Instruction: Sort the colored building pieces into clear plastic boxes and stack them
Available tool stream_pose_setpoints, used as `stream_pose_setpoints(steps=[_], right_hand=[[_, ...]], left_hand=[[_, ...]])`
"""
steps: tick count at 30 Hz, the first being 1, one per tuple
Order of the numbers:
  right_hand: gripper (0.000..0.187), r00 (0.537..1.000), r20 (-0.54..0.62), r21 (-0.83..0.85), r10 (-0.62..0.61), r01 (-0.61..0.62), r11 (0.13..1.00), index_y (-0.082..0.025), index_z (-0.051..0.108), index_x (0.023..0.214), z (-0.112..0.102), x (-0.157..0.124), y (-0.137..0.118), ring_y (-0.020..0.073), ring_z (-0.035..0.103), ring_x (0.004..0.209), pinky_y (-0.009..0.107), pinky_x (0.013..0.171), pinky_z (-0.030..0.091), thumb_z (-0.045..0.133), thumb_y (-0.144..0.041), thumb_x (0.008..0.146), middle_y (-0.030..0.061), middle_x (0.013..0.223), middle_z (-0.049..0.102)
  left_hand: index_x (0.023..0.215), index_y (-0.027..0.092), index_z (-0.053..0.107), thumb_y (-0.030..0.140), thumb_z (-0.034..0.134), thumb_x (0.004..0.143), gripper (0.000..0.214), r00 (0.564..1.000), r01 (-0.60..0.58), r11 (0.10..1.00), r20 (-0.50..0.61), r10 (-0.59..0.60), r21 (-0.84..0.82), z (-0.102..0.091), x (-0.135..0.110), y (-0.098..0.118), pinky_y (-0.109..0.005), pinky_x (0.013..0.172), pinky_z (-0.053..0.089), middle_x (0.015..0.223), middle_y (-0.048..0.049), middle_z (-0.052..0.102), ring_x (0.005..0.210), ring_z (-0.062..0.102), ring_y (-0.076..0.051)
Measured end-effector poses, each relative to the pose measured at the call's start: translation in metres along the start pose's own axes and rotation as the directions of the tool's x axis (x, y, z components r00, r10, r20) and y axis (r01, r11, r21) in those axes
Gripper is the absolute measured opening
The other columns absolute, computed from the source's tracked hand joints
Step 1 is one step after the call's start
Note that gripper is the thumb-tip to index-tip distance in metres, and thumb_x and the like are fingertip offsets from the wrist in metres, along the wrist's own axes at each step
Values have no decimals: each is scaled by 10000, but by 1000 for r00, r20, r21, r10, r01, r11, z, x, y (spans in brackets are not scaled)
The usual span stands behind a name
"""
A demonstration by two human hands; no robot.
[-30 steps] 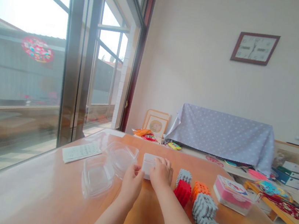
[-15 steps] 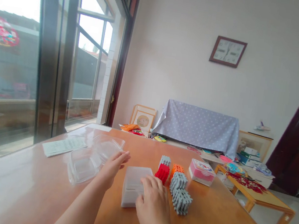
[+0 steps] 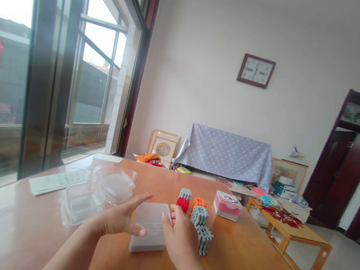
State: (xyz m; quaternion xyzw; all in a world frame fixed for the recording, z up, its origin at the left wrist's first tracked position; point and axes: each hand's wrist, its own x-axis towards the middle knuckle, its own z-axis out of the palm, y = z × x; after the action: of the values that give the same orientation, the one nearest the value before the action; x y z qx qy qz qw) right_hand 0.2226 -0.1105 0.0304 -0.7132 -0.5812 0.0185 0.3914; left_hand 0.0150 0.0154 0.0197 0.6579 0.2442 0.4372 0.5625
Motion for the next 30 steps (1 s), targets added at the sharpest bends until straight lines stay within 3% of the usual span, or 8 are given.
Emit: stream_pose_setpoints(steps=[4,9,14,18,25,30], right_hand=[[461,999,-13,96,34,-33,995,-243,627,1220,3,7,0,227,718,901,321,794,541,418,-560,959,84,1025,752],[486,994,-109,321,12,24,947,-234,645,1199,18,1,12,237,669,1100,329,922,529,375,-573,979,103,1208,704],[512,983,-140,536,115,-22,844,-235,615,1259,30,2,29,245,614,1199,351,1003,500,420,-597,955,98,1301,656],[519,984,-48,592,169,-108,799,-237,622,1237,34,4,35,262,637,1157,365,964,515,453,-618,928,100,1282,665],[441,993,27,464,113,-113,879,-219,643,1198,34,0,33,245,694,933,342,840,518,540,-516,889,91,1066,734],[409,995,47,348,91,-102,932,-238,653,1230,29,0,35,229,680,932,336,857,495,535,-399,873,75,1074,730]], left_hand=[[1160,302,701,254,950,305,892,995,-17,983,103,-2,182,3,3,-5,-521,1160,310,1402,-117,573,1374,460,-363],[1122,312,728,288,912,475,673,991,1,959,128,-39,285,7,4,1,-507,1106,407,1295,-81,640,1258,564,-357],[1281,309,626,471,799,683,644,969,136,937,155,-194,322,10,3,17,-457,1121,388,1358,-52,603,1283,524,-313],[1246,248,633,597,670,786,578,987,149,949,13,-159,278,18,8,18,-419,1062,427,1343,-86,608,1258,529,-315],[932,171,671,689,528,840,545,981,68,970,-195,-22,233,26,27,-11,-312,733,484,901,-66,692,847,626,-230],[863,168,643,681,609,779,522,961,96,994,-265,-78,56,25,39,-40,-270,656,455,781,-31,665,718,613,-177]])
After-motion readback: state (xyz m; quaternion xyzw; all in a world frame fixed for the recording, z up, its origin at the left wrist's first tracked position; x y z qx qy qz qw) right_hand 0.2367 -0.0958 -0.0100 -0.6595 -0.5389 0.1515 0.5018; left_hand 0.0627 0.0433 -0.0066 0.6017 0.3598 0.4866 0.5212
